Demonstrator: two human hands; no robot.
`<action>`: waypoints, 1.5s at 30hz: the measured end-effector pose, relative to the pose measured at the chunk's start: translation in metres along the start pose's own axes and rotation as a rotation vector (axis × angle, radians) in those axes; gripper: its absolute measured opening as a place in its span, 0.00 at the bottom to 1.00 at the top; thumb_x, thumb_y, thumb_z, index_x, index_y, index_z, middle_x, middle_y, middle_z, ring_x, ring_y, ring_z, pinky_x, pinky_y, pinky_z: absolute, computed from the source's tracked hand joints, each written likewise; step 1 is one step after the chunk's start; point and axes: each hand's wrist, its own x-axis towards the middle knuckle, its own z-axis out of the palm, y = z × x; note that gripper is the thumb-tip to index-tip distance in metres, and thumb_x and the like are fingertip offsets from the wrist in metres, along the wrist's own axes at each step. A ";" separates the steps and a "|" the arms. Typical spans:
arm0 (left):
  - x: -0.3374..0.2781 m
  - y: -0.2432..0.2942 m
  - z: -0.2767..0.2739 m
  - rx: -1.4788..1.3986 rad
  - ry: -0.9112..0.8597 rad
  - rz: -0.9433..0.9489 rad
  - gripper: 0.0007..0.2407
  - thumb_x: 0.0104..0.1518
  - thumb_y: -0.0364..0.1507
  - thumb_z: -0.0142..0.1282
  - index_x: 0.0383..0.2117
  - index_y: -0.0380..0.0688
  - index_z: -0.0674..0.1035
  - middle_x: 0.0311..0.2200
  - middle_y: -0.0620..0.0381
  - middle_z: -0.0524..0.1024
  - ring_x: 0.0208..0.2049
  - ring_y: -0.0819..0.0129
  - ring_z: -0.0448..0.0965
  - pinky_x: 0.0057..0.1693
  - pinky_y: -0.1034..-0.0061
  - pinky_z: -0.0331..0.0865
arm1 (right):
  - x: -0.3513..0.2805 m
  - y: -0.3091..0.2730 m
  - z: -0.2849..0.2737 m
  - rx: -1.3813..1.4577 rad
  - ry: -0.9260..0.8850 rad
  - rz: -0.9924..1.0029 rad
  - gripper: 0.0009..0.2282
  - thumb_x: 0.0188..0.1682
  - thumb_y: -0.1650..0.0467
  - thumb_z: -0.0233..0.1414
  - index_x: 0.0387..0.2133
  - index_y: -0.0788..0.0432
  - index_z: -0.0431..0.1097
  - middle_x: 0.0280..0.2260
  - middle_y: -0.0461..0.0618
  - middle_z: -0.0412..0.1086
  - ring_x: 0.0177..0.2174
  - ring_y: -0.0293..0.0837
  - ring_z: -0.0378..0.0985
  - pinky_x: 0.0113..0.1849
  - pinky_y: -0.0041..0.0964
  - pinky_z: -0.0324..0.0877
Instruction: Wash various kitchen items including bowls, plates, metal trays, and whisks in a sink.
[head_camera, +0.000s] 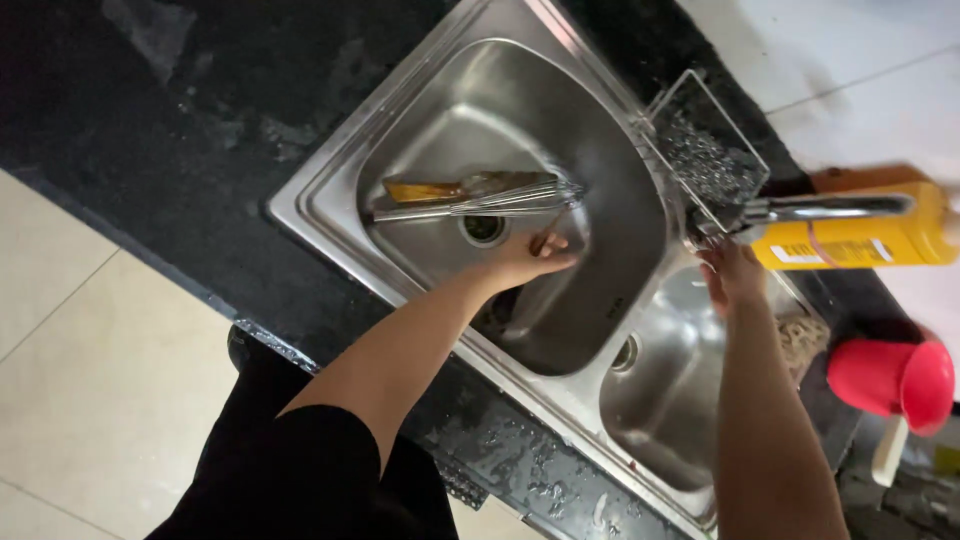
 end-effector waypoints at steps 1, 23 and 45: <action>0.002 0.001 0.003 -0.102 0.031 0.032 0.24 0.52 0.42 0.73 0.51 0.42 0.82 0.39 0.51 0.83 0.47 0.59 0.83 0.58 0.61 0.72 | -0.004 -0.003 0.011 -0.122 0.131 -0.055 0.06 0.58 0.70 0.51 0.46 0.51 0.64 0.43 0.46 0.76 0.39 0.44 0.84 0.40 0.36 0.78; 0.020 -0.014 0.019 -0.517 0.187 0.221 0.17 0.47 0.18 0.63 0.45 0.40 0.74 0.41 0.52 0.74 0.46 0.54 0.76 0.52 0.64 0.71 | -0.112 -0.014 0.366 -0.788 -0.094 -0.330 0.09 0.59 0.58 0.52 0.40 0.39 0.81 0.19 0.38 0.76 0.21 0.38 0.80 0.26 0.32 0.76; 0.050 0.011 0.003 -0.425 0.160 -0.288 0.30 0.61 0.49 0.51 0.65 0.41 0.72 0.70 0.46 0.64 0.72 0.49 0.59 0.73 0.53 0.54 | 0.065 0.213 0.262 1.567 -0.046 -0.122 0.17 0.56 0.67 0.41 0.56 0.54 0.65 0.49 0.48 0.67 0.48 0.44 0.69 0.50 0.41 0.66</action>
